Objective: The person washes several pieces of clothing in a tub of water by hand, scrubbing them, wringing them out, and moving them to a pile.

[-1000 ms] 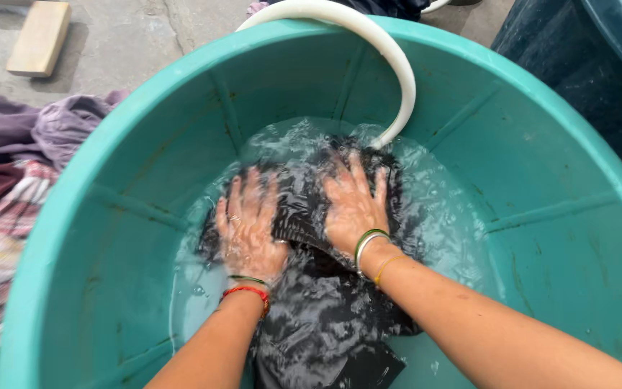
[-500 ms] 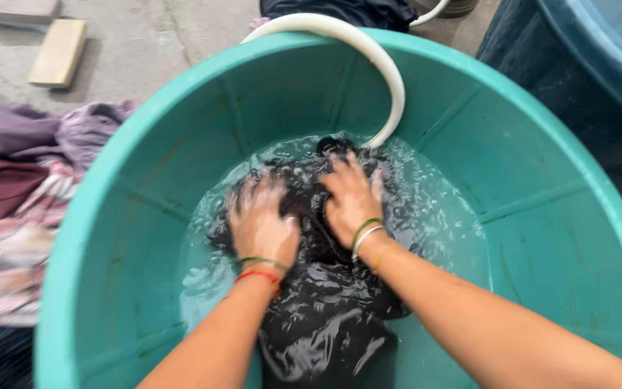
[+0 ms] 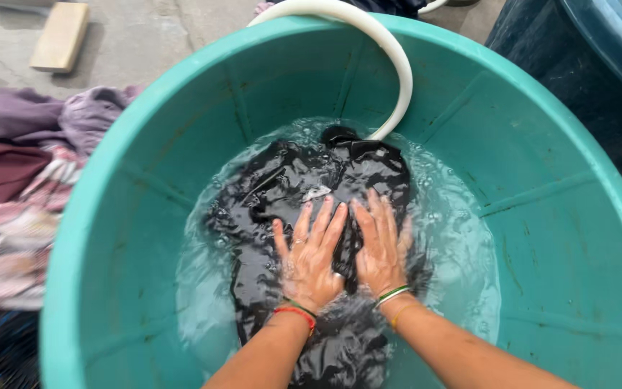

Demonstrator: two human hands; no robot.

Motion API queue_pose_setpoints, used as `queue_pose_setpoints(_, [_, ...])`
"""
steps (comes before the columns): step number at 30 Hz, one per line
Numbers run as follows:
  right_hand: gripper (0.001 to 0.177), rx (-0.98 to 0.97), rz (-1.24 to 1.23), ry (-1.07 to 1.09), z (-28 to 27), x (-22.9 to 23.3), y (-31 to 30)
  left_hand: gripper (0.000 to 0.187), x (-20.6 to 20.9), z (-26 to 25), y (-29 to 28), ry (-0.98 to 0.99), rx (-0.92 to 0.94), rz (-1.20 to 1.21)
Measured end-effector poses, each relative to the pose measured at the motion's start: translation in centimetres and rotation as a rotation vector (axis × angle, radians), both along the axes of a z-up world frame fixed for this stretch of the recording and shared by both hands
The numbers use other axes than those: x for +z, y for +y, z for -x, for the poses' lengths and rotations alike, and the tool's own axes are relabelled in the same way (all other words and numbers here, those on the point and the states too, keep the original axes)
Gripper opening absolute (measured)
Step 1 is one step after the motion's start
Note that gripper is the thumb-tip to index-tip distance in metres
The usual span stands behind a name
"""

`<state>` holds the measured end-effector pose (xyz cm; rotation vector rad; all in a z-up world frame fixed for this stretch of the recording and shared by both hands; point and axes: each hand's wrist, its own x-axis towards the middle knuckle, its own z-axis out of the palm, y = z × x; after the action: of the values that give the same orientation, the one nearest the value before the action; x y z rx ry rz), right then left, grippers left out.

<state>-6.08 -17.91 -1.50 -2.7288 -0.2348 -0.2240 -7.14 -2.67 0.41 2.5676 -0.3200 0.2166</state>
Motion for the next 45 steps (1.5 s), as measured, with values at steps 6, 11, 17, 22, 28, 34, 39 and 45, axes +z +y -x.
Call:
queue_pose_setpoints(6, [0.087,-0.077,0.085,0.025,-2.7,-3.4,-0.7,0.101,-4.2,-2.8,-0.7,0.068,0.010,-0.186])
queue_pose_setpoints(11, [0.089,-0.116,0.417,0.009,-3.7,-3.8,-0.9,0.079,-4.4,-3.4,-1.2,-0.156,0.083,-0.211])
queue_pose_setpoints(17, [0.059,-0.101,0.067,-0.038,-2.8,-0.2,0.0,0.073,1.6,-4.9,1.4,0.142,-0.088,-0.025])
queue_pose_setpoints(22, [0.033,-0.172,-0.117,-0.084,-6.4,3.6,-0.4,0.050,4.6,-8.2,4.8,-0.088,0.149,-0.029])
queue_pose_setpoints(28, [0.064,0.093,-0.063,-0.018,-9.0,4.2,1.2,0.076,1.7,-7.1,6.3,-0.118,0.158,-0.042])
queue_pose_setpoints(34, [0.065,0.120,0.259,0.179,-11.1,1.9,2.9,0.091,-1.1,-7.5,5.9,0.286,0.216,-0.438])
queue_pose_setpoints(39, [0.074,0.065,0.286,0.178,-11.9,2.4,4.5,0.120,-0.5,-8.7,5.5,0.412,0.210,-0.458])
queue_pose_setpoints(45, [0.072,0.022,0.498,0.379,-12.0,2.7,4.9,0.118,0.3,-9.2,5.7,0.445,0.162,-0.408])
